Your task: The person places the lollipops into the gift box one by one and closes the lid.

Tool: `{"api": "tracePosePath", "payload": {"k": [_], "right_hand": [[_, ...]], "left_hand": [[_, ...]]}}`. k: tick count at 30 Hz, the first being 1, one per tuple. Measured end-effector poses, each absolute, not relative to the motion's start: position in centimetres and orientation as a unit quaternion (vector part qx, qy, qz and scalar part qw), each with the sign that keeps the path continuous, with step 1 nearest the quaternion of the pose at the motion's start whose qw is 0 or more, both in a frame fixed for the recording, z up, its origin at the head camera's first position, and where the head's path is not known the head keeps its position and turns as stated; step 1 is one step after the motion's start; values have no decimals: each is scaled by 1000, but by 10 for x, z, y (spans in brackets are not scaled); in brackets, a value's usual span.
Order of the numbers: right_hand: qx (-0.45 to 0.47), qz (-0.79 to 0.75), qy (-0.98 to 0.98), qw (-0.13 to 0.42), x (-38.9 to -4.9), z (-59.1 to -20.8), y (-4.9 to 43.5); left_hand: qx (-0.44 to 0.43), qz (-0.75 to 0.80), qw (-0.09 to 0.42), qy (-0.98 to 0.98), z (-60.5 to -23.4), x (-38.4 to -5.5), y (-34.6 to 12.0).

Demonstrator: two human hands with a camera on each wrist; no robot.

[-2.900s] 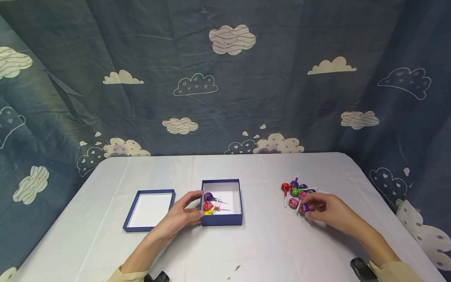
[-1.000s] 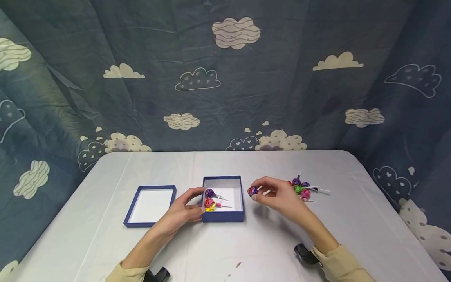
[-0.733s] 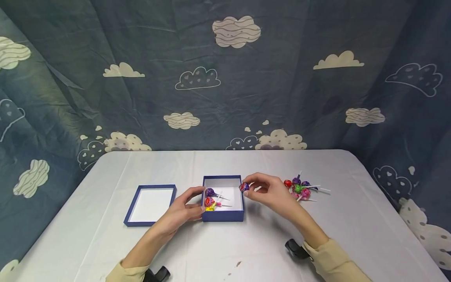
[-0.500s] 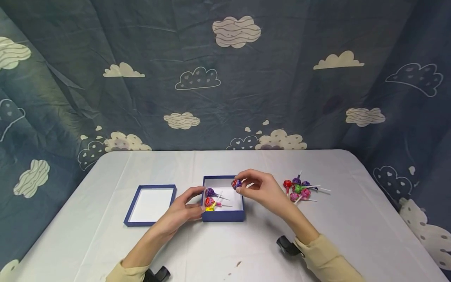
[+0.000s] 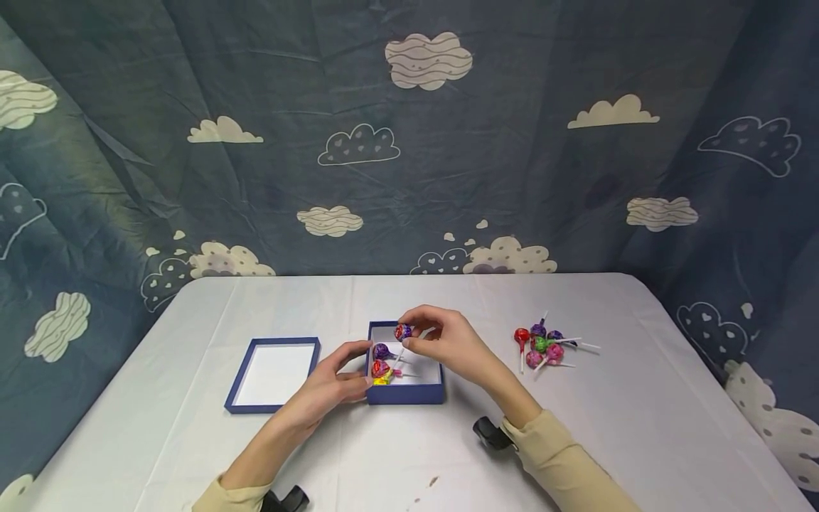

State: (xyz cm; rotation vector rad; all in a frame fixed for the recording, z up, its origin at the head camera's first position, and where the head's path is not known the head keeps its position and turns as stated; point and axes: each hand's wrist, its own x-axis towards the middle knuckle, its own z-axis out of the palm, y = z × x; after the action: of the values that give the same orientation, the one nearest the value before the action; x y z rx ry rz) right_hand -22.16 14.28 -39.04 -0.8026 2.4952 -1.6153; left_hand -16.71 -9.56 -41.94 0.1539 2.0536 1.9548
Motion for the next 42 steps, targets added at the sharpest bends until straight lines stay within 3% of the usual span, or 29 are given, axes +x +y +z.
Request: {"api": "tracePosePath", "payload": {"k": [33, 42], "right_hand": [[-344, -364, 853, 149, -256, -393, 115], [-346, -331, 867, 139, -255, -396, 111]], "left_hand": [[60, 685, 154, 710, -418, -166, -97], [72, 691, 154, 703, -420, -167, -96]]}}
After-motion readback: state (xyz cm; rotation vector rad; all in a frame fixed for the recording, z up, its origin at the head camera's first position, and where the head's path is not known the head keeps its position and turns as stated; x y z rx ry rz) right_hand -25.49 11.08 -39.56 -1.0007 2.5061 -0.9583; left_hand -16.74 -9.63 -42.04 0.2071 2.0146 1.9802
